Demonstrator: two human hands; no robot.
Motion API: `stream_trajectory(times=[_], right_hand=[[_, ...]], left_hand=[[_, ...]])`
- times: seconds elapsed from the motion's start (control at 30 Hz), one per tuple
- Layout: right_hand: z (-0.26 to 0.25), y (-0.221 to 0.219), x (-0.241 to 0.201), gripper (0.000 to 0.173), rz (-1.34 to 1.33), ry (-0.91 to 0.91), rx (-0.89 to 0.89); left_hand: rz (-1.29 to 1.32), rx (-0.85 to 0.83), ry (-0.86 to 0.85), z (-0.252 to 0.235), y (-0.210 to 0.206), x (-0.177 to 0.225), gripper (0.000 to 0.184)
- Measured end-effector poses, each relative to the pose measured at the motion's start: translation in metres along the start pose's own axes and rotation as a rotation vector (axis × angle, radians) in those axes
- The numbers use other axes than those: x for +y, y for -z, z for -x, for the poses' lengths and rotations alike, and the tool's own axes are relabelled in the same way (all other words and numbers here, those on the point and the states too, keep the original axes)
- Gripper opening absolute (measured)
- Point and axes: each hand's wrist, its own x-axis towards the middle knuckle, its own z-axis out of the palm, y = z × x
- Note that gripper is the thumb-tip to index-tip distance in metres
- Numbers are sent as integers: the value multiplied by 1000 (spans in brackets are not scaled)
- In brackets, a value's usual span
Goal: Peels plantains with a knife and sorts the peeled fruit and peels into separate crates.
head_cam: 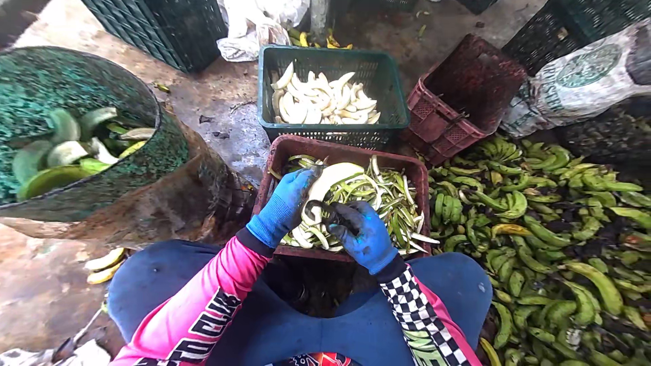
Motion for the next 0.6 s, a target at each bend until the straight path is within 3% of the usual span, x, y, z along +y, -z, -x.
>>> stream_trajectory(times=[0.1, 0.27, 0.37, 0.43, 0.6], right_hand=[[-13, 3, 7, 39, 39, -116, 160], [-29, 30, 28, 42, 128, -418, 376], [-22, 41, 23, 42, -42, -339, 336], [-14, 35, 13, 40, -219, -211, 252], [2, 20, -12, 40, -351, -44, -18]], left_hand=[[-65, -42, -3, 2, -7, -5, 39], [190, -42, 92, -9, -2, -8, 43], [286, -89, 102, -13, 9, -7, 49], [310, -83, 70, -14, 11, -5, 43], [107, 2, -107, -6, 8, -10, 40]])
